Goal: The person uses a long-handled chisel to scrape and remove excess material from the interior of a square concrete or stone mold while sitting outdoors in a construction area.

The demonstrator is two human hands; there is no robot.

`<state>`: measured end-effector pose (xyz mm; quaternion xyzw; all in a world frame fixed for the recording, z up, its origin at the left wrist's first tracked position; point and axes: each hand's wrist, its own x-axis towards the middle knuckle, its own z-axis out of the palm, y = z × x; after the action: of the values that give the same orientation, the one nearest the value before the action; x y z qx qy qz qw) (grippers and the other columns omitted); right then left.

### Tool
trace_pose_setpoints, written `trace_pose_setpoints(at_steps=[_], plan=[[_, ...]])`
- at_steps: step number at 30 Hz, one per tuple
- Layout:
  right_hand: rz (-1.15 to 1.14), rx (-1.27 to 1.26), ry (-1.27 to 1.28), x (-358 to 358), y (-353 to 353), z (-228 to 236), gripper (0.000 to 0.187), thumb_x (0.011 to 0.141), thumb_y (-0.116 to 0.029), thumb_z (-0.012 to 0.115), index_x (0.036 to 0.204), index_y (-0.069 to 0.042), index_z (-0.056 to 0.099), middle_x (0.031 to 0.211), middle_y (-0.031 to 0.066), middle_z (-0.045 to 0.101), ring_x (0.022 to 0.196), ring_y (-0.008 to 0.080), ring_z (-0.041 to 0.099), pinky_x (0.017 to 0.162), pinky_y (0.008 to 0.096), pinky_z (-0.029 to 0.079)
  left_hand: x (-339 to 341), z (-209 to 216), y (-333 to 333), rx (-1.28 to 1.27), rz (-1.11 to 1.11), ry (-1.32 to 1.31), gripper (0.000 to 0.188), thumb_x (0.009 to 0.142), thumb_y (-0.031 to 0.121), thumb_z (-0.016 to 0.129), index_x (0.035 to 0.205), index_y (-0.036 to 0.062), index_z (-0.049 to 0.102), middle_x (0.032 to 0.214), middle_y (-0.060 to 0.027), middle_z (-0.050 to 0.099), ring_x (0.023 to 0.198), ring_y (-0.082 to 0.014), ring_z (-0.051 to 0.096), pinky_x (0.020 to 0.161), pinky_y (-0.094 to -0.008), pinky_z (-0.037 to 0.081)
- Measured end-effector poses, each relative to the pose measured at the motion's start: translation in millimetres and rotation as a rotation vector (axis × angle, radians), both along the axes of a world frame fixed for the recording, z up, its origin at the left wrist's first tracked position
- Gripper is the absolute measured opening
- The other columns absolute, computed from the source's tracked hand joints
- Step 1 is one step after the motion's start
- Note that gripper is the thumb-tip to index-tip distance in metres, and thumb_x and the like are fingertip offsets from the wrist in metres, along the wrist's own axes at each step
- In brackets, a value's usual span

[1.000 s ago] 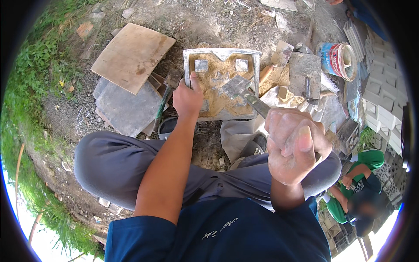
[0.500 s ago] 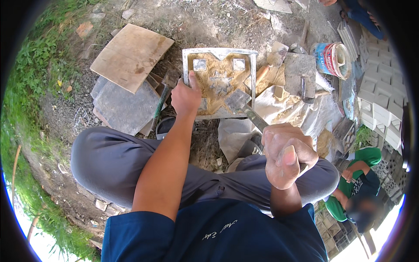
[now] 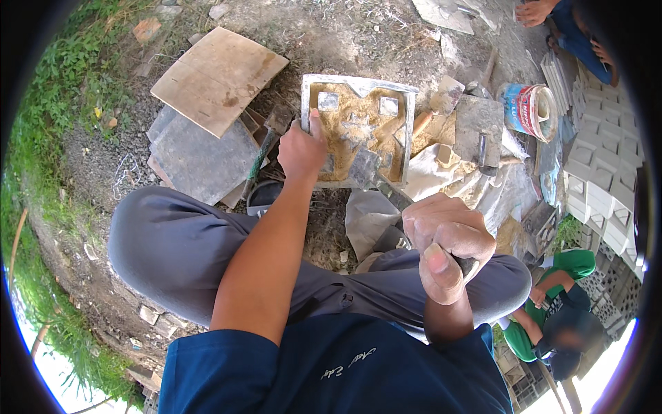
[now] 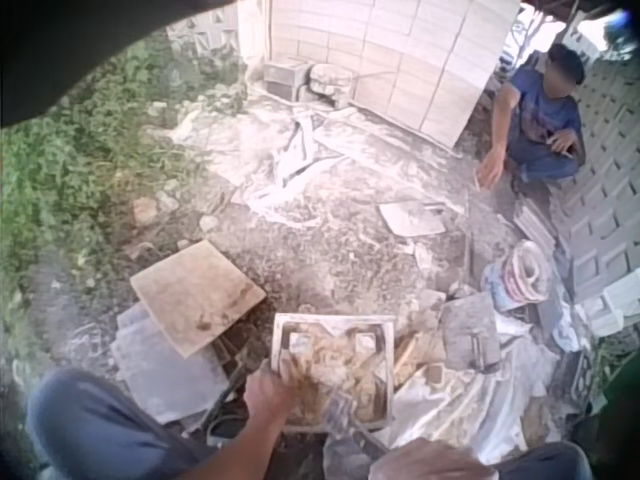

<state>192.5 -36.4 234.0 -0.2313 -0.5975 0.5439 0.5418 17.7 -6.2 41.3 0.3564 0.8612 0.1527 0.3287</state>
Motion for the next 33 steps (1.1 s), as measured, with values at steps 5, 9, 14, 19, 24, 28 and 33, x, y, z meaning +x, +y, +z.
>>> trace_pose_setpoints(at_steps=[5, 9, 14, 19, 24, 28, 33], plan=[[0.112, -0.017, -0.035, 2, 13, 4, 0.039, 0.081, -0.004, 0.064, 0.054, -0.001, 0.036, 0.049, 0.0043, 0.033, 0.038, 0.0199, 0.03, 0.04, 0.0325, 0.026, -1, -3, 0, -0.004, -0.014, 0.014, 0.068, 0.099, 0.061, 0.038, 0.103, 0.0, 0.068, 0.094, -0.0275, 0.07, 0.096, -0.0482, 0.065, 0.084, -0.0549, 0.051], [-0.009, -0.024, -0.052, -13, 17, 8, 0.053, 0.094, -0.022, 0.061, 0.057, -0.008, 0.026, 0.047, -0.001, 0.028, 0.036, 0.0119, 0.023, 0.038, 0.0298, 0.017, 0, -3, 1, -0.013, -0.003, 0.016, 0.068, 0.099, 0.061, 0.039, 0.103, -0.0005, 0.068, 0.094, -0.0271, 0.07, 0.096, -0.0477, 0.066, 0.084, -0.0547, 0.052], [-0.028, -0.078, -0.049, -7, 20, 8, 0.043, 0.088, -0.016, 0.061, 0.056, -0.003, 0.034, 0.048, 0.0028, 0.034, 0.038, 0.0149, 0.03, 0.039, 0.0308, 0.024, -1, -3, 0, -0.008, 0.0, 0.004, 0.068, 0.099, 0.06, 0.039, 0.104, -0.0017, 0.067, 0.095, -0.0275, 0.07, 0.097, -0.0481, 0.065, 0.085, -0.0545, 0.051], [-0.014, -0.153, 0.017, -8, 20, 0, 0.04, 0.085, -0.007, 0.059, 0.054, 0.0, 0.034, 0.049, 0.0019, 0.033, 0.04, 0.012, 0.027, 0.04, 0.0298, 0.019, -3, -8, -2, 0.06, 0.001, 0.021, 0.067, 0.099, 0.059, 0.039, 0.105, -0.0019, 0.067, 0.095, -0.0275, 0.07, 0.097, -0.0485, 0.065, 0.086, -0.0533, 0.051], [-0.091, -0.15, 0.039, -16, 16, -2, 0.041, 0.087, -0.005, 0.055, 0.055, -0.002, 0.031, 0.049, 0.0008, 0.03, 0.041, 0.0104, 0.024, 0.041, 0.0295, 0.017, -2, -6, -3, 0.031, 0.006, 0.007, 0.066, 0.099, 0.059, 0.04, 0.103, -0.0011, 0.068, 0.094, -0.0272, 0.07, 0.096, -0.0476, 0.066, 0.084, -0.0537, 0.052], [-0.126, -0.209, 0.061, -13, 16, -6, 0.044, 0.092, -0.007, 0.055, 0.056, -0.003, 0.03, 0.049, 0.0008, 0.031, 0.042, 0.0093, 0.024, 0.041, 0.0292, 0.017, 1, -8, -2, 0.042, 0.005, 0.026, 0.065, 0.099, 0.059, 0.04, 0.1, 0.0002, 0.068, 0.092, -0.027, 0.07, 0.093, -0.0474, 0.066, 0.082, -0.0545, 0.052], [-0.204, -0.251, 0.116, -20, 13, -9, 0.044, 0.097, -0.007, 0.053, 0.058, -0.003, 0.033, 0.049, -0.0005, 0.034, 0.044, 0.0064, 0.024, 0.041, 0.0283, 0.018, -2, -6, 3, 0.041, 0.011, 0.008, 0.066, 0.099, 0.06, 0.04, 0.103, 0.0, 0.068, 0.093, -0.0275, 0.07, 0.094, -0.0481, 0.066, 0.083, -0.0548, 0.052]])
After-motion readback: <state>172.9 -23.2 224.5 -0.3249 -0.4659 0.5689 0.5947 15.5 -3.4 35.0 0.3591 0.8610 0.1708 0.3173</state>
